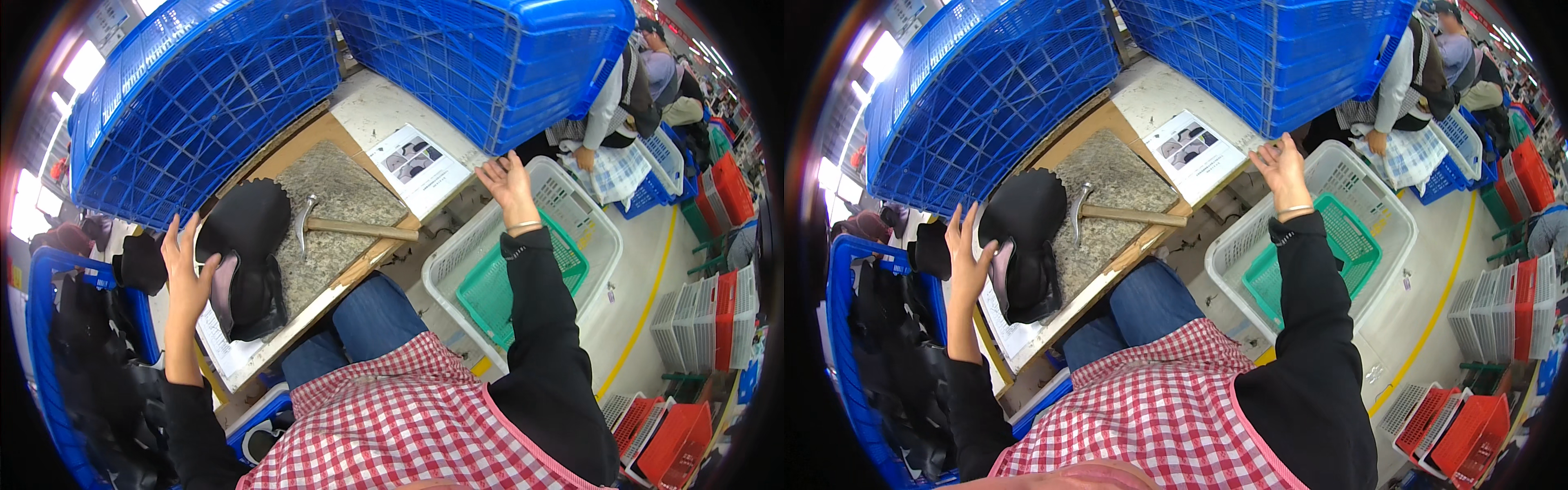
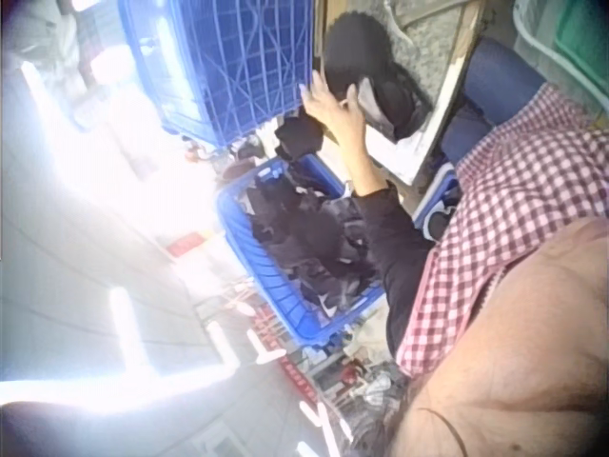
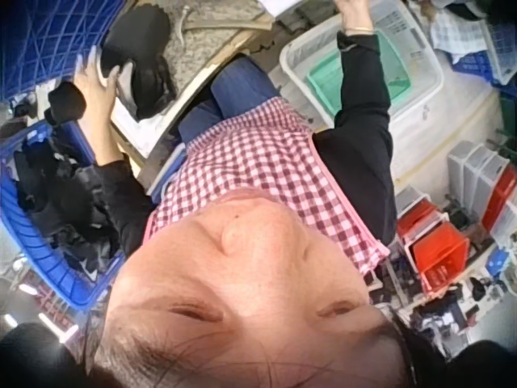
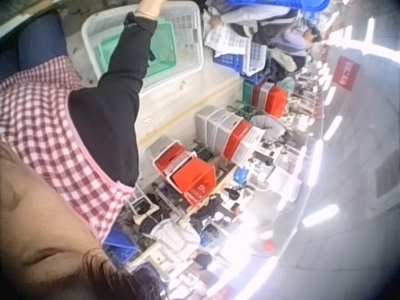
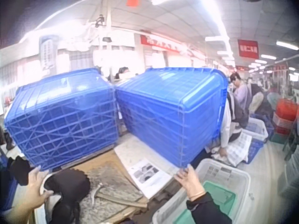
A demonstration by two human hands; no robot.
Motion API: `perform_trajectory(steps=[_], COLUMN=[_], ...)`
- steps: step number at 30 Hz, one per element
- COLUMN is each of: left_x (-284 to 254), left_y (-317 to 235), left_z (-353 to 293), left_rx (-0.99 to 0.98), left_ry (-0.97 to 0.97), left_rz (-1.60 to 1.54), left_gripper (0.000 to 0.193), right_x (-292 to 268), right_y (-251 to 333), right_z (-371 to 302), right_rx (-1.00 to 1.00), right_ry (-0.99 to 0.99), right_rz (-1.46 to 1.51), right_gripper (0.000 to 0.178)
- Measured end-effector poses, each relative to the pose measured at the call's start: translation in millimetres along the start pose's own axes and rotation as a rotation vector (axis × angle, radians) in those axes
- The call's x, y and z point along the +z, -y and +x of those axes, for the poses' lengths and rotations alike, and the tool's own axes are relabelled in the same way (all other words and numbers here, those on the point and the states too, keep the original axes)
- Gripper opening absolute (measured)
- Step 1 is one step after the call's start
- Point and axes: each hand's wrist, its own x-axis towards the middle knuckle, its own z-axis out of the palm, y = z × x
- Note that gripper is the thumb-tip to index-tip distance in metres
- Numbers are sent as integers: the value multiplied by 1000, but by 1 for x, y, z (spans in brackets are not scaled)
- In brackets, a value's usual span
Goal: The person sits at a low table and repeatedly picks up black shoe parts from a blue basket. They use a hammer to tap the parts on a mat, then use a pen-like tool to trim or mark edges before placing the parts into another basket.
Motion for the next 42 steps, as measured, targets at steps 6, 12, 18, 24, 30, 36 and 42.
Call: perform_trajectory(steps=[6, 12, 18, 24, 30, 36, 42], left_x=[-30, -36, 3, 30, 55, 72, 81], left_y=[-28, -10, -10, -42, -35, -14, -3], left_z=[-37, -86, -135, -147, -126, -126, -134], left_rx=[17, -116, -163, -101, -104, -182, -108], left_ry=[20, 77, 256, 25, -125, -146, -180], left_rz=[55, 108, -123, -55, -125, -181, -180], left_gripper=[76, 81, 68, 76, 51, 44, 46], right_x=[-13, -9, -11, 7, 23, 33, 34], right_y=[-24, -24, -25, -72, -166, -218, -232], right_z=[39, 41, 19, -68, -198, -223, -220], right_rx=[25, 8, -48, -298, -927, -1027, -1067], right_ry=[-3, -51, 8, 129, 873, 933, 942], right_rz=[285, 122, 14, -347, -1245, -1631, -1785], right_gripper=[82, 63, 67, 34, 26, 52, 62])
